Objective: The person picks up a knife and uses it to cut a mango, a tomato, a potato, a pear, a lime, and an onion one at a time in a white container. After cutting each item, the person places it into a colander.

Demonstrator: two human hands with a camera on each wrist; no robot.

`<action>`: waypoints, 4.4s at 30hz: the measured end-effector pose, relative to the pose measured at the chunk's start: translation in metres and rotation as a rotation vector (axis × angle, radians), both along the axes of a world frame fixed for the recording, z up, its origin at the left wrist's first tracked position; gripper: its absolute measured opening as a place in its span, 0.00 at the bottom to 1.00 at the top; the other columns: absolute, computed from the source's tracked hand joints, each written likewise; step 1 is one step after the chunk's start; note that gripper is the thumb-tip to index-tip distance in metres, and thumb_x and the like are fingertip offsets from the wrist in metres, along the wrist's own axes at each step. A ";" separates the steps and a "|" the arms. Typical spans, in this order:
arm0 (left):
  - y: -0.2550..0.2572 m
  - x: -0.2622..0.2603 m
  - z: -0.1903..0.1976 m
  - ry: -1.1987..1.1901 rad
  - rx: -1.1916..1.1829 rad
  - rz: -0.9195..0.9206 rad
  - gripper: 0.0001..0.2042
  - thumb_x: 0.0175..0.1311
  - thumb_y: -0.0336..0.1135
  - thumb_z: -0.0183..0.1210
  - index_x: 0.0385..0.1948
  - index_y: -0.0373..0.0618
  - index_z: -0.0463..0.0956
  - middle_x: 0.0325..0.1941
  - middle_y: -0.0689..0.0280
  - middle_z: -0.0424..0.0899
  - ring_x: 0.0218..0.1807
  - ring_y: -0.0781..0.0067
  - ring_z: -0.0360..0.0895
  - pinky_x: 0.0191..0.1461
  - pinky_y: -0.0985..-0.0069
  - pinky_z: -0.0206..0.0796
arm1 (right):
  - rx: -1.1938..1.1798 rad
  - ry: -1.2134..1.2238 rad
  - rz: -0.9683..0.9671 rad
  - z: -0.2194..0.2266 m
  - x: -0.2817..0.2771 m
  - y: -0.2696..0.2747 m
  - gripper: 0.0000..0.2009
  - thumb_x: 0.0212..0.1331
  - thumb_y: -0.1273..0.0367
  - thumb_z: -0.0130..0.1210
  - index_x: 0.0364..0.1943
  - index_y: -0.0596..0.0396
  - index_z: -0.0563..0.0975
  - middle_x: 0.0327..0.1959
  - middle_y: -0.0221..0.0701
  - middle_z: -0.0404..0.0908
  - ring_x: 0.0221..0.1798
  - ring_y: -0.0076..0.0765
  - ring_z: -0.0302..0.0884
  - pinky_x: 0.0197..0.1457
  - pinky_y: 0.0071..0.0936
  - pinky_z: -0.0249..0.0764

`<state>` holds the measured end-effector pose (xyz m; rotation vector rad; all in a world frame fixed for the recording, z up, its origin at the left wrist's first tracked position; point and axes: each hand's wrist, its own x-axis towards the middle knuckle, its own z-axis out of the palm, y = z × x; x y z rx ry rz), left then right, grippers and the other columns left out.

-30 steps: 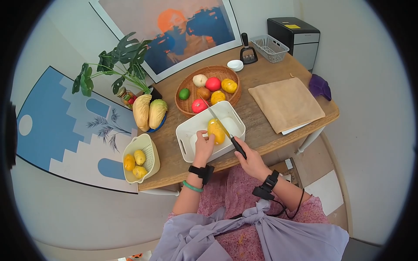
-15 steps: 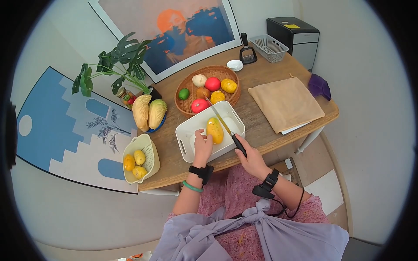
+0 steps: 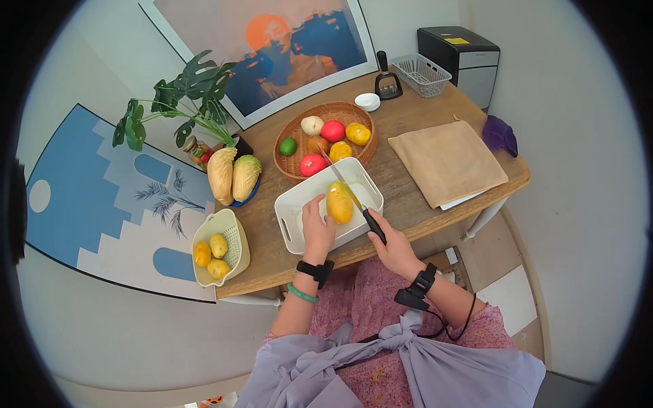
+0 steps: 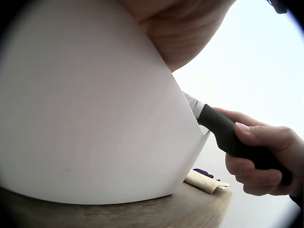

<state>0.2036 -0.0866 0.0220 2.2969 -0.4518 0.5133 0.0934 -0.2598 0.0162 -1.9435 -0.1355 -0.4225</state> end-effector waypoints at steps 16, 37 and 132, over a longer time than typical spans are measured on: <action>-0.006 -0.010 0.016 -0.084 0.236 -0.400 0.19 0.60 0.30 0.54 0.55 0.48 0.73 0.54 0.57 0.74 0.58 0.55 0.69 0.59 0.63 0.59 | 0.078 0.064 -0.051 0.006 -0.007 -0.002 0.25 0.66 0.71 0.50 0.67 0.50 0.61 0.53 0.50 0.77 0.51 0.54 0.78 0.52 0.35 0.72; -0.009 -0.004 0.010 -0.130 0.169 -0.088 0.19 0.56 0.32 0.58 0.51 0.41 0.71 0.56 0.51 0.71 0.55 0.50 0.70 0.55 0.59 0.65 | 0.012 0.052 -0.017 -0.003 -0.003 -0.002 0.26 0.66 0.70 0.50 0.68 0.50 0.60 0.54 0.46 0.77 0.48 0.46 0.80 0.51 0.31 0.72; -0.003 -0.008 0.012 0.257 0.056 -0.020 0.28 0.59 0.37 0.55 0.62 0.39 0.59 0.51 0.47 0.74 0.47 0.43 0.76 0.48 0.56 0.71 | 0.036 0.027 0.002 -0.004 -0.006 0.004 0.26 0.66 0.70 0.50 0.68 0.49 0.60 0.48 0.54 0.77 0.48 0.59 0.78 0.49 0.38 0.73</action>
